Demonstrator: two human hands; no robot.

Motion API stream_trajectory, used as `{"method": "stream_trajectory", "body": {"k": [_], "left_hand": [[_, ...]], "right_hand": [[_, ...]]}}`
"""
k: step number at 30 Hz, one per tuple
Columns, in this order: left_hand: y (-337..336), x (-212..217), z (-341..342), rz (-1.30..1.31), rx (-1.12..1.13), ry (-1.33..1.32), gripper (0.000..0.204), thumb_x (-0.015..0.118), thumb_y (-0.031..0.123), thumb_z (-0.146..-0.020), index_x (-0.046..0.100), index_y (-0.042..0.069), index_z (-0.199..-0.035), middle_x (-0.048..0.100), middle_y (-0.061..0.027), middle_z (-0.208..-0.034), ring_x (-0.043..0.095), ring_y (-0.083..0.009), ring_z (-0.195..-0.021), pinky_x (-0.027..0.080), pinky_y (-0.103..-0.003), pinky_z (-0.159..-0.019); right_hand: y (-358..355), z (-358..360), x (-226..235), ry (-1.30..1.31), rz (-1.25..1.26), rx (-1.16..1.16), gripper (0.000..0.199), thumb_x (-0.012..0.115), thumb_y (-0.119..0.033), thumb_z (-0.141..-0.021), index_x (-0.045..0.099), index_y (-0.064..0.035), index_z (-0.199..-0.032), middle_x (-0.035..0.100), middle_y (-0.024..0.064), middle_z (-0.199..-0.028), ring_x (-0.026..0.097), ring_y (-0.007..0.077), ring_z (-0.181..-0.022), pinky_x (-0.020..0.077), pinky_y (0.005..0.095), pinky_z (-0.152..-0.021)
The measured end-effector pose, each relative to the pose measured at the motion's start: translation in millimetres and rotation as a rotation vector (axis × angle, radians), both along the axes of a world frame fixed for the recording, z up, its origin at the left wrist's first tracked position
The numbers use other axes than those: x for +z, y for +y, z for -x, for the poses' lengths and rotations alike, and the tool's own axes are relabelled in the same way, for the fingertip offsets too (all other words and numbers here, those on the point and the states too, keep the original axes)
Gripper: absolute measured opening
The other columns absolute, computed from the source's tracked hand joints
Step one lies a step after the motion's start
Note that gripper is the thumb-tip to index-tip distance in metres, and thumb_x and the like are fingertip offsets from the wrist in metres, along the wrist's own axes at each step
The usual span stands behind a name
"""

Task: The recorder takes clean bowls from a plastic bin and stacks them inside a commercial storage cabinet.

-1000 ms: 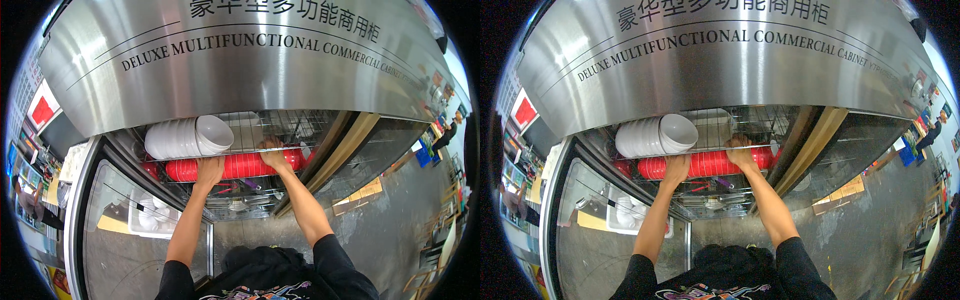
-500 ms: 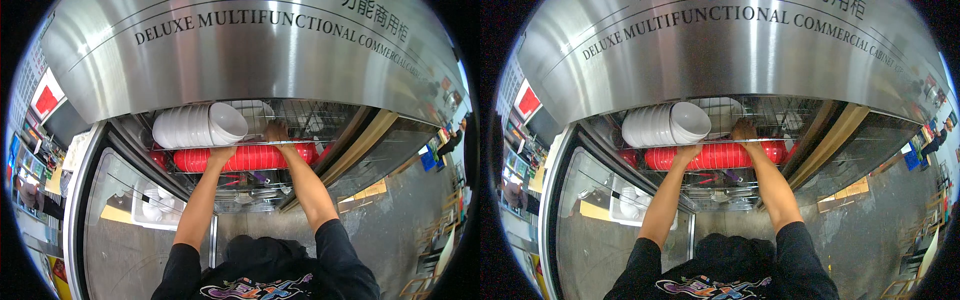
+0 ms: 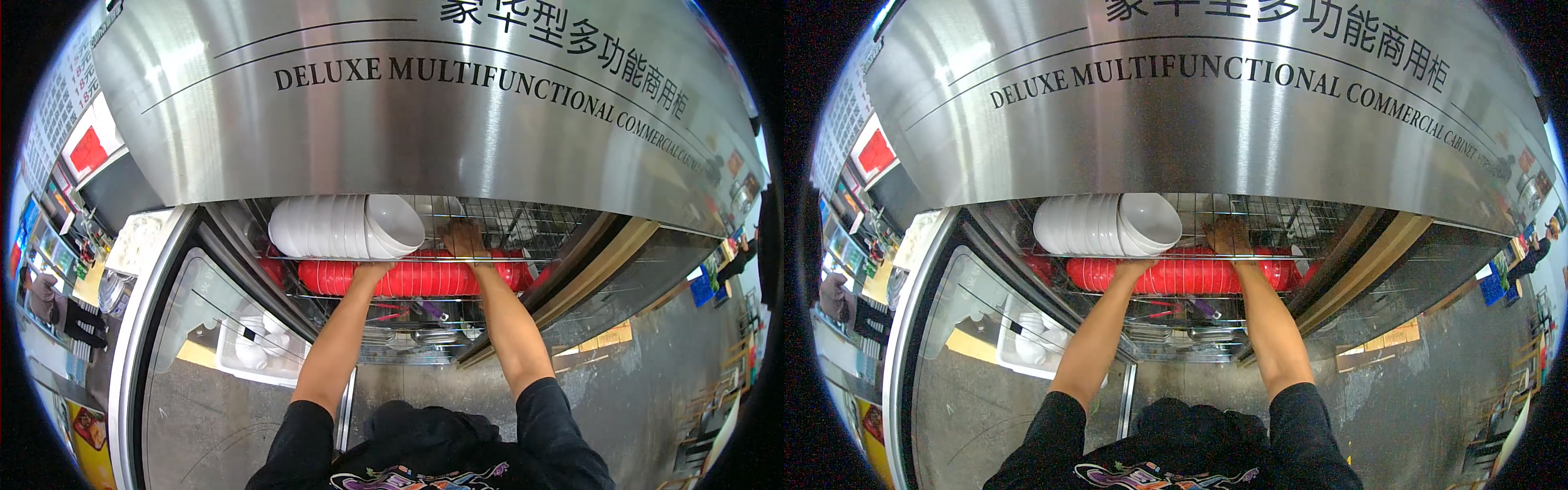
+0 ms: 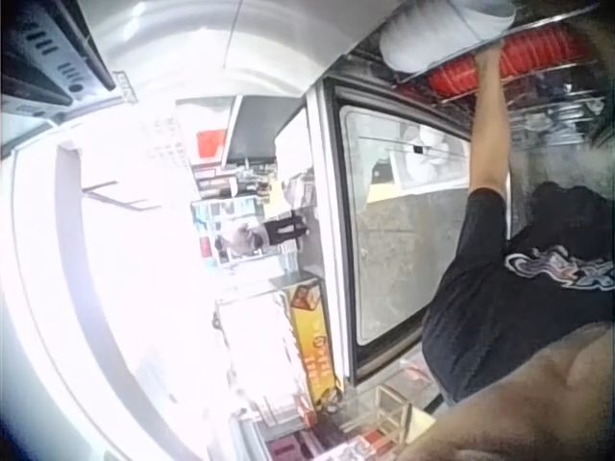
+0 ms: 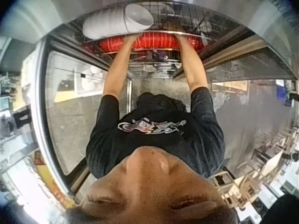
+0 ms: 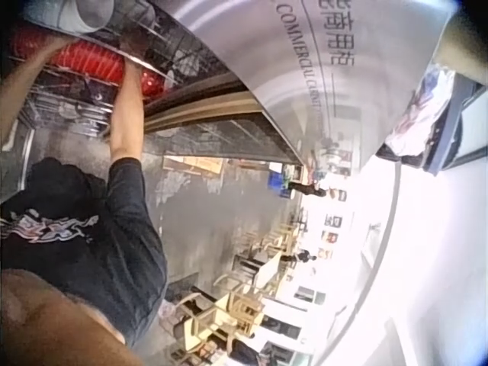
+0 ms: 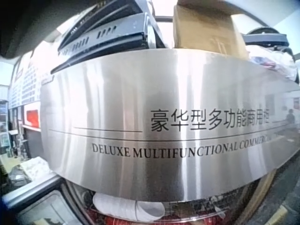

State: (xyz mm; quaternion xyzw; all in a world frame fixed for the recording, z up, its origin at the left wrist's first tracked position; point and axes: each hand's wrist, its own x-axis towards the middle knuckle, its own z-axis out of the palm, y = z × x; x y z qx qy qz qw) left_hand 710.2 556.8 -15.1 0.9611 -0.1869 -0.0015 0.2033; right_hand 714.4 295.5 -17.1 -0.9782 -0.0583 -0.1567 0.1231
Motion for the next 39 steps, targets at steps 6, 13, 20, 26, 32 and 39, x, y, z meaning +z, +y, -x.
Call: {"method": "stream_trajectory", "body": {"k": [6,13,20,26,32,39], "left_hand": [[-3,1,-1,-0.007,-0.022,-0.041,0.061,0.061,0.037,-0.094,0.048,0.018,-0.151,0.038,-0.0145,-0.162,0.029,-0.0369,-0.151,0.021,-0.048,-0.127],[-7,-36,-2,0.01,0.009,-0.081,0.06,0.06,0.037,-0.095,0.048,0.019,-0.151,0.038,-0.0149,-0.162,0.03,-0.037,-0.151,0.022,-0.049,-0.127],[-11,-47,10,0.01,0.033,-0.476,0.043,0.054,0.037,-0.099,0.066,0.016,-0.134,0.062,-0.0183,-0.139,0.051,-0.0419,-0.134,0.039,-0.057,-0.114],[-22,24,88,0.134,0.043,-0.417,0.047,0.056,0.037,-0.1,0.064,0.004,-0.132,0.059,-0.0234,-0.139,0.049,-0.0463,-0.133,0.035,-0.058,-0.114],[-21,-21,218,0.488,-0.035,-0.459,0.04,0.057,0.022,-0.1,0.058,0.003,-0.136,0.054,-0.0192,-0.142,0.049,-0.0415,-0.132,0.033,-0.055,-0.115],[-19,-119,420,0.519,0.117,0.108,0.03,0.056,0.03,-0.102,0.07,0.007,-0.116,0.062,-0.0143,-0.126,0.063,-0.0394,-0.113,0.052,-0.048,-0.094]], "right_hand": [[-3,9,0,-0.214,-0.008,-0.001,0.049,0.051,-0.046,-0.099,0.074,-0.0021,-0.095,0.072,0.0249,-0.099,0.068,0.045,-0.099,0.0491,0.058,-0.095],[-6,28,-9,-0.242,-0.091,-0.031,0.046,0.054,-0.043,-0.099,0.073,-0.0022,-0.095,0.072,0.0263,-0.093,0.069,0.0459,-0.092,0.0513,0.0575,-0.087],[4,71,-17,-0.457,0.163,0.024,0.041,0.057,-0.033,-0.102,0.061,0.0008,-0.125,0.062,0.0233,-0.127,0.056,0.0437,-0.121,0.0438,0.0544,-0.105],[29,156,36,-0.282,-0.045,-0.057,0.055,0.06,-0.027,-0.099,0.048,0.0029,-0.144,0.046,0.0261,-0.15,0.038,0.0421,-0.144,0.0288,0.0543,-0.12],[72,323,-36,-0.057,-0.339,-0.022,0.055,0.063,-0.019,-0.097,0.046,0.0014,-0.145,0.04,0.0246,-0.155,0.039,0.0423,-0.144,0.0322,0.0509,-0.12],[64,482,-120,0.488,-0.576,0.203,0.048,0.06,-0.024,-0.101,0.051,-0.0018,-0.143,0.046,0.0254,-0.151,0.047,0.043,-0.138,0.0404,0.0456,-0.115]]}}
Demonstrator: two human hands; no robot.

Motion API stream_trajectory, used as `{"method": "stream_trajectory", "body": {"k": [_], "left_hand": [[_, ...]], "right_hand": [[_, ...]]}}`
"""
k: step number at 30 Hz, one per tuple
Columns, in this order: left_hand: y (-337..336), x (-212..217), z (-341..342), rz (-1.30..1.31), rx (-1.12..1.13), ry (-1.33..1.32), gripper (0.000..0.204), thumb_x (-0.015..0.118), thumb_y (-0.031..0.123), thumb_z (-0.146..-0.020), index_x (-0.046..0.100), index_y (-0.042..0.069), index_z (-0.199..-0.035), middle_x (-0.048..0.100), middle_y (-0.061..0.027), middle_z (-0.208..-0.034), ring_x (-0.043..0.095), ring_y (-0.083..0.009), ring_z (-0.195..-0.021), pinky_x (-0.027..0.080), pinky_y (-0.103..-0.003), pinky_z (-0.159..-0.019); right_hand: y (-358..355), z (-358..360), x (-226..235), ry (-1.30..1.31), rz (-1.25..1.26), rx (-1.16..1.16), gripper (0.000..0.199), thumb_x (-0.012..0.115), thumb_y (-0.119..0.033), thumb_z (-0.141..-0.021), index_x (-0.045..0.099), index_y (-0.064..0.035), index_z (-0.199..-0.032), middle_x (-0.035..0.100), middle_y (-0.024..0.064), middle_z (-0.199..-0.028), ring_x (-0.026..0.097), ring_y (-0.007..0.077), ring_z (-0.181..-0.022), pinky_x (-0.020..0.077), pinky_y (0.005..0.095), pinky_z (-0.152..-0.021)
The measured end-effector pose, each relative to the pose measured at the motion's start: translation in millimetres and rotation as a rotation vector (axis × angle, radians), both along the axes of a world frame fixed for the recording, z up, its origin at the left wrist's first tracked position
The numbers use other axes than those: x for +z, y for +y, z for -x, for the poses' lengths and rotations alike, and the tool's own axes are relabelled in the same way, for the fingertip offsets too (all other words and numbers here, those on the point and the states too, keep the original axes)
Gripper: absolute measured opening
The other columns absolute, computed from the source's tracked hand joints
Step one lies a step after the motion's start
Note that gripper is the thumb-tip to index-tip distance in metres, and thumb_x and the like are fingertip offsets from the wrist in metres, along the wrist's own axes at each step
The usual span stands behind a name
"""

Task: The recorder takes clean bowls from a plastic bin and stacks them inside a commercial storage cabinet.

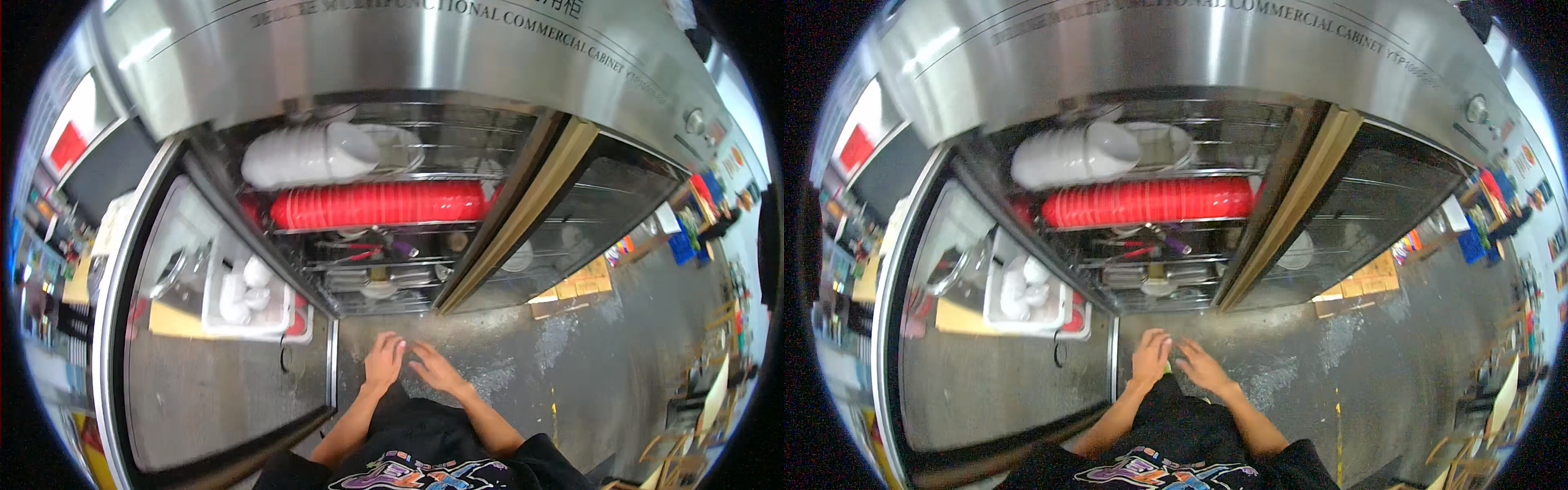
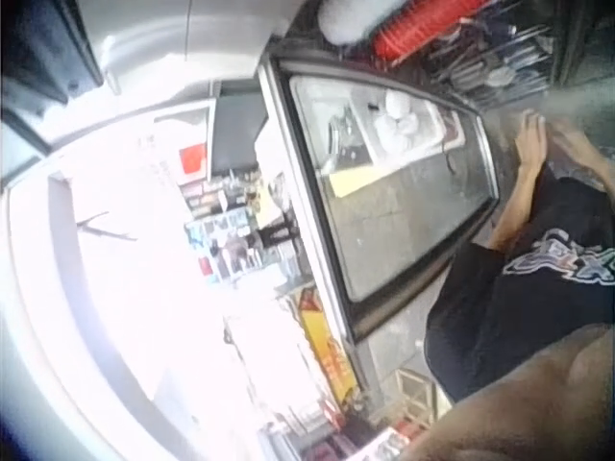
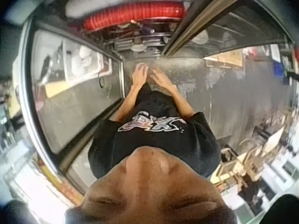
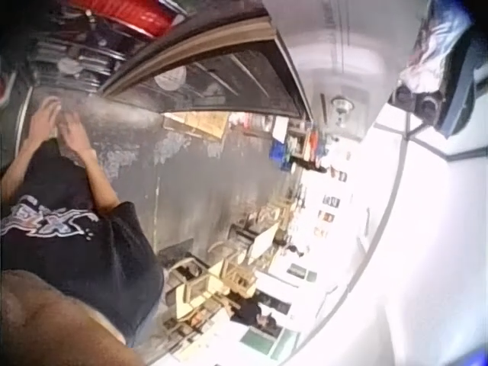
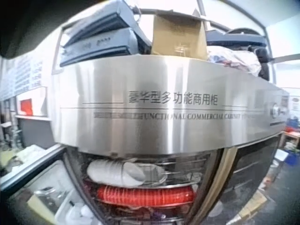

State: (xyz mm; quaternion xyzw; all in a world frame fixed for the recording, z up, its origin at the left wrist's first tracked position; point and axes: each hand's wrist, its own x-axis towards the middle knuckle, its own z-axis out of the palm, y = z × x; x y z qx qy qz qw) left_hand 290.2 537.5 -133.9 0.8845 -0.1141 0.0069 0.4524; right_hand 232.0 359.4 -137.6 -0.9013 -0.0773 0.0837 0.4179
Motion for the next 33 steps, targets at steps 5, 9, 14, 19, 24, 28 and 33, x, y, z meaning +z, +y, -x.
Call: {"method": "stream_trajectory", "body": {"k": [5,9,14,19,24,28,33], "left_hand": [[28,-36,92,-0.117,-0.052,0.229,0.037,0.052,0.038,-0.104,0.072,0.008,-0.114,0.067,-0.0141,-0.121,0.066,-0.0387,-0.108,0.053,-0.048,-0.091],[44,-41,180,-0.037,0.062,0.251,0.039,0.052,0.037,-0.105,0.072,0.004,-0.109,0.069,-0.0214,-0.111,0.064,-0.0404,-0.109,0.051,-0.048,-0.092],[84,-45,263,-0.016,0.078,0.423,0.042,0.052,0.038,-0.105,0.072,0.001,-0.106,0.069,-0.0218,-0.11,0.064,-0.0418,-0.107,0.049,-0.047,-0.094],[113,-46,305,0.035,0.148,0.432,0.042,0.053,0.039,-0.104,0.072,0.001,-0.109,0.069,-0.0227,-0.11,0.064,-0.0422,-0.108,0.049,-0.047,-0.094],[155,-41,320,0.044,0.181,0.447,0.043,0.056,0.039,-0.103,0.071,0.0,-0.115,0.069,-0.0221,-0.113,0.064,-0.0423,-0.109,0.05,-0.046,-0.095],[207,-38,331,0.111,0.166,0.4,0.04,0.055,0.035,-0.105,0.071,0.0,-0.115,0.07,-0.0204,-0.111,0.066,-0.0378,-0.105,0.051,-0.043,-0.091],[303,-41,367,0.232,0.179,0.411,0.038,0.055,0.032,-0.104,0.071,0.0,-0.117,0.069,-0.0207,-0.113,0.065,-0.0393,-0.109,0.05,-0.042,-0.095]], "right_hand": [[-8,29,17,-0.036,-0.152,-0.027,0.033,0.059,-0.02,-0.101,0.064,-0.0028,-0.128,0.066,0.022,-0.125,0.067,0.0402,-0.109,0.0526,0.0449,-0.094],[8,82,11,-0.003,-0.264,-0.001,0.029,0.06,-0.016,-0.1,0.066,-0.0031,-0.125,0.07,0.0208,-0.119,0.071,0.0355,-0.102,0.055,0.0416,-0.09],[28,149,-5,0.12,-0.365,0.138,0.029,0.062,-0.014,-0.1,0.065,-0.0026,-0.126,0.071,0.0189,-0.117,0.071,0.0319,-0.103,0.0551,0.0404,-0.091],[35,179,3,0.178,-0.312,0.114,0.028,0.06,-0.015,-0.101,0.067,-0.0029,-0.125,0.073,0.017,-0.118,0.071,0.0304,-0.107,0.0542,0.0378,-0.092],[55,201,8,0.085,-0.3,0.027,0.026,0.059,-0.011,-0.1,0.067,-0.0022,-0.123,0.075,0.0131,-0.111,0.072,0.0207,-0.093,0.0547,0.0322,-0.083],[94,218,6,0.062,-0.231,-0.004,0.023,0.061,-0.013,-0.101,0.07,-0.0017,-0.119,0.075,0.013,-0.107,0.072,0.0205,-0.089,0.0551,0.0329,-0.081],[214,232,20,0.043,-0.21,0.097,0.023,0.062,-0.015,-0.1,0.07,-0.0006,-0.116,0.075,0.0137,-0.104,0.07,0.0212,-0.086,0.0543,0.0333,-0.078]]}}
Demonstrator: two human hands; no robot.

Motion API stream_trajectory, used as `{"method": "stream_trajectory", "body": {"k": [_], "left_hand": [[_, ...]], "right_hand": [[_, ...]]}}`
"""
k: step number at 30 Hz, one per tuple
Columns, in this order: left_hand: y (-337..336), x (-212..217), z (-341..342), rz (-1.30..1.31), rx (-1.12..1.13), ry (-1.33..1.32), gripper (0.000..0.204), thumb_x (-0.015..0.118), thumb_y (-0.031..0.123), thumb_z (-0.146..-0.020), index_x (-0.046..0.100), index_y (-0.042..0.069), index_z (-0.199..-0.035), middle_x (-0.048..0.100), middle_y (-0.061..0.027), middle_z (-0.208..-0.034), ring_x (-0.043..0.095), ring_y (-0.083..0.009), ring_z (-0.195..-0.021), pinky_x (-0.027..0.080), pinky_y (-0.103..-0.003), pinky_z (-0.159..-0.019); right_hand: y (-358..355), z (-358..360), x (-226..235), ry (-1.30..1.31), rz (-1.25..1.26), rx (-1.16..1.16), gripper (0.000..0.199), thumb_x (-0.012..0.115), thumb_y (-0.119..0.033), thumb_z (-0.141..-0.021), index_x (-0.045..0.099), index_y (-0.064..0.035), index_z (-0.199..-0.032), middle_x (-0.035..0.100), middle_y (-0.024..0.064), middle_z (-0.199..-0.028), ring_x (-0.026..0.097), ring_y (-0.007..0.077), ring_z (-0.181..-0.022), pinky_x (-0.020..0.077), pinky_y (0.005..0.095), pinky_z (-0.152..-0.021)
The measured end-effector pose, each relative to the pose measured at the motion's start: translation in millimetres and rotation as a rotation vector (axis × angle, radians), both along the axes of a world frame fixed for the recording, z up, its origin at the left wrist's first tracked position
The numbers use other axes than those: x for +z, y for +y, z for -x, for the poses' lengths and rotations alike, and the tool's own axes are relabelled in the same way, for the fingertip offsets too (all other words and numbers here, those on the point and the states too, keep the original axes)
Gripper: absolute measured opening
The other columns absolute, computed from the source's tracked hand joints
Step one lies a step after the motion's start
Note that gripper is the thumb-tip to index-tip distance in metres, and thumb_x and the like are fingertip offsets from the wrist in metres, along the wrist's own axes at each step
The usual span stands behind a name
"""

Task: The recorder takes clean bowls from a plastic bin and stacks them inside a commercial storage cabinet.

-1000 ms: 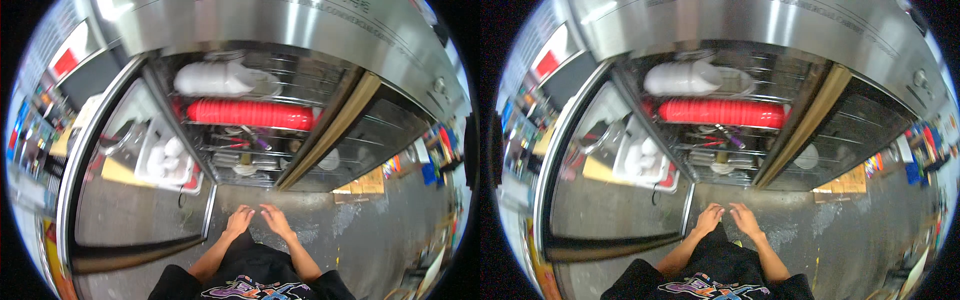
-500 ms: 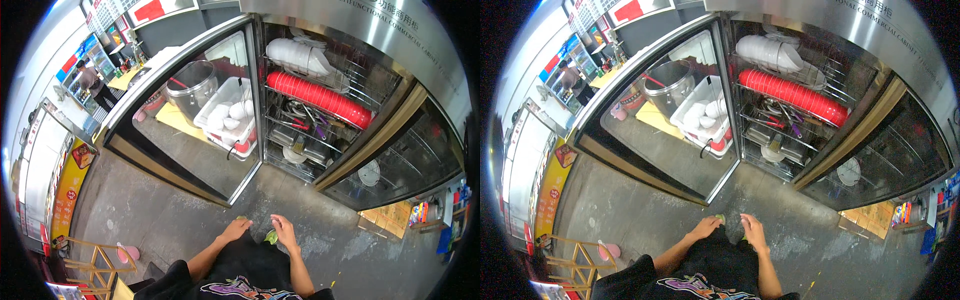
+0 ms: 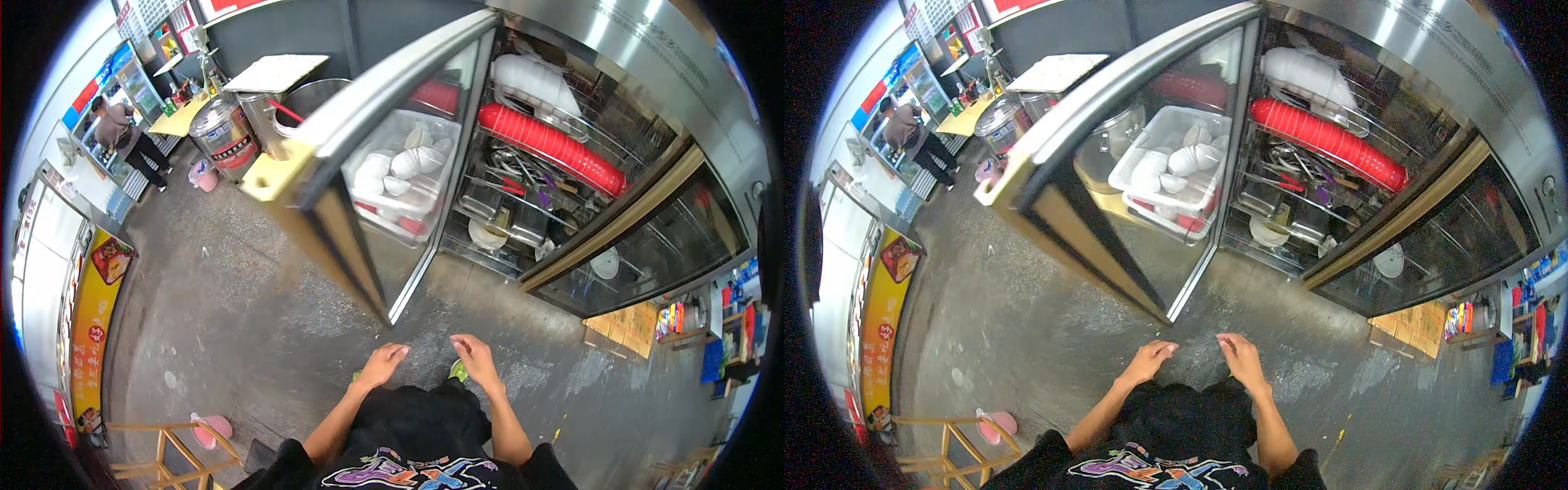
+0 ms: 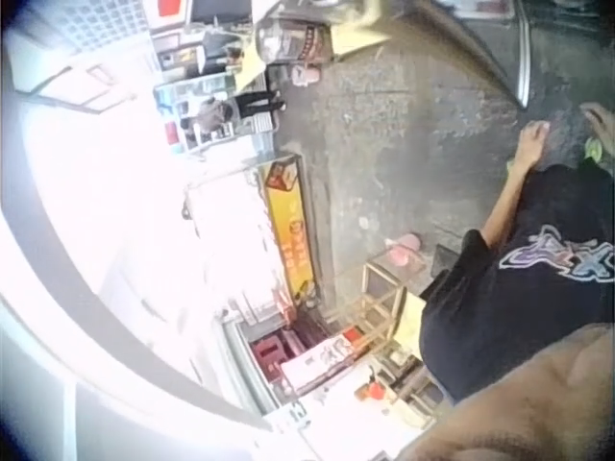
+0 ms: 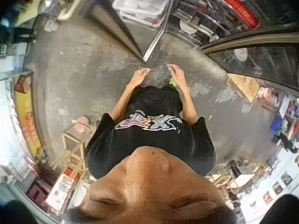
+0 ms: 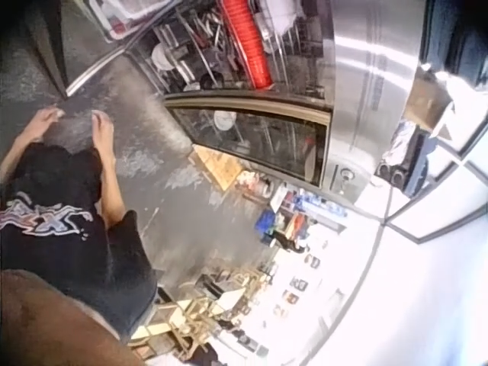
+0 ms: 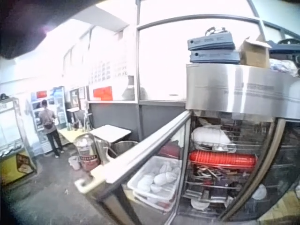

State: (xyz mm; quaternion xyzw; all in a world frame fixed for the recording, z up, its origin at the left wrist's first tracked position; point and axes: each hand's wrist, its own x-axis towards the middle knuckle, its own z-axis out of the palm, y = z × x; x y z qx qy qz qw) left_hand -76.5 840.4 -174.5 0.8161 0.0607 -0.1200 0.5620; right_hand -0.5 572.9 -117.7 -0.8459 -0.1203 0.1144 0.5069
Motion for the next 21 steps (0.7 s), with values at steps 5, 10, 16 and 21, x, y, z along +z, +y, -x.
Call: {"method": "stream_trajectory", "body": {"k": [5,10,16,21], "left_hand": [[101,22,10,0.01,0.049,-0.102,0.032,0.057,0.027,-0.103,0.072,0.002,-0.118,0.071,-0.0194,-0.111,0.068,-0.0354,-0.106,0.051,-0.04,-0.093],[189,28,11,0.048,0.135,-0.081,0.03,0.058,0.024,-0.102,0.072,0.003,-0.119,0.072,-0.0186,-0.11,0.069,-0.0331,-0.104,0.052,-0.038,-0.091],[245,14,-18,0.104,0.148,-0.057,0.03,0.057,0.02,-0.103,0.07,-0.001,-0.122,0.071,-0.0175,-0.115,0.07,-0.0243,-0.105,0.052,-0.034,-0.091],[276,5,-72,0.115,0.103,-0.06,0.032,0.054,0.022,-0.105,0.069,-0.002,-0.12,0.071,-0.0188,-0.114,0.071,-0.027,-0.1,0.053,-0.036,-0.089]], "right_hand": [[143,32,15,0.039,-0.063,0.247,0.025,0.06,-0.017,-0.1,0.069,-0.0017,-0.119,0.071,0.0181,-0.116,0.068,0.0321,-0.109,0.0522,0.0392,-0.095],[238,41,25,0.088,-0.026,0.483,0.03,0.06,-0.017,-0.1,0.065,-0.0026,-0.125,0.068,0.0181,-0.121,0.067,0.0344,-0.111,0.0528,0.0421,-0.094],[295,7,34,0.066,-0.011,0.457,0.031,0.06,-0.017,-0.1,0.064,-0.0037,-0.128,0.068,0.0166,-0.12,0.068,0.0314,-0.108,0.0531,0.0413,-0.093],[353,-45,21,0.094,-0.113,0.374,0.032,0.06,-0.016,-0.101,0.063,-0.0052,-0.131,0.068,0.0147,-0.119,0.068,0.0289,-0.107,0.0536,0.0402,-0.092]]}}
